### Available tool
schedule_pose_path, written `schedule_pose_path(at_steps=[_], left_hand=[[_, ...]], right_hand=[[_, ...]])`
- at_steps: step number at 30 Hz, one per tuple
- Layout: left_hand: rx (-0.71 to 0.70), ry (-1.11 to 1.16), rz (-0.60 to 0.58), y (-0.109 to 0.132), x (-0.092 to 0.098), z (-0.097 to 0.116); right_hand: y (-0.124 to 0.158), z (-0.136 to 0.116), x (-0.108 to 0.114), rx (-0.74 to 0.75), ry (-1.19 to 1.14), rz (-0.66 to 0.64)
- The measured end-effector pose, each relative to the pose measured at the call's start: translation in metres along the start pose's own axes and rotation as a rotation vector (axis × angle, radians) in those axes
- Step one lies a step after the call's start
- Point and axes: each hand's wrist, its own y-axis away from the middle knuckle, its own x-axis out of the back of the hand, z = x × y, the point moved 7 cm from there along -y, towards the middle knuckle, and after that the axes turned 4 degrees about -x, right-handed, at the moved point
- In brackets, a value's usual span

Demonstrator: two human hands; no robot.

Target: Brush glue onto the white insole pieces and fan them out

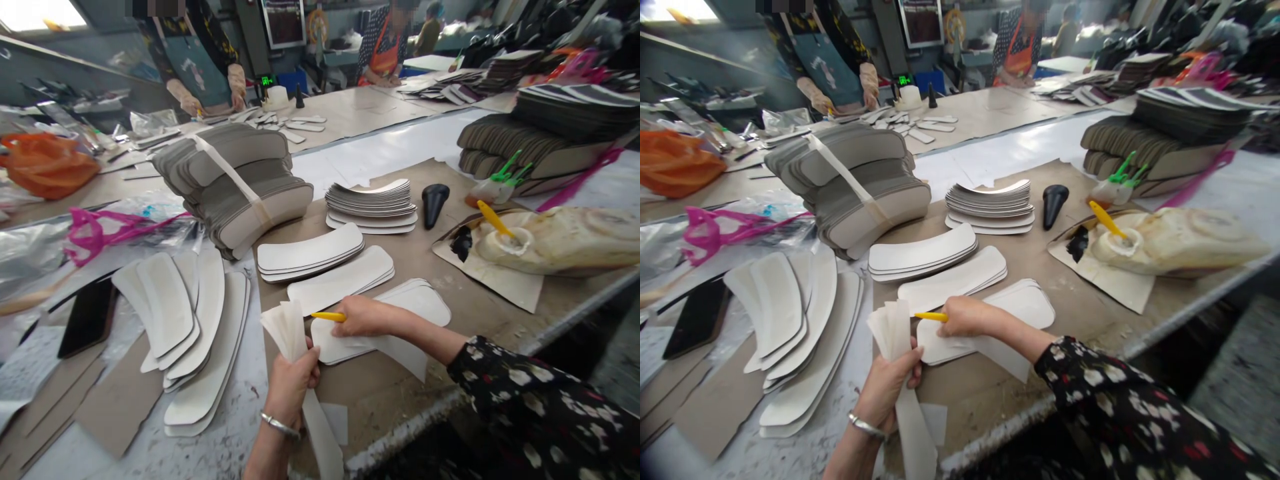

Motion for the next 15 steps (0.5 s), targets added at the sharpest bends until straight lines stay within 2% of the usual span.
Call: schedule_pose_path(at_steps=[9, 12, 15], left_hand=[[-0.006, -0.391, -0.056, -0.008, -0.008, 0.009], [0.006, -0.471, -0.077, -0.010, -0.011, 0.007], [0.023, -0.515, -0.065, -0.009, -0.010, 0.004]], right_hand=[[0.002, -0.005, -0.001, -0.022, 0.093, 0.043], [0.017, -0.001, 0.004, -0.045, 0.146, 0.065], [0.048, 0.023, 0.013, -0.097, 0.233, 0.090]])
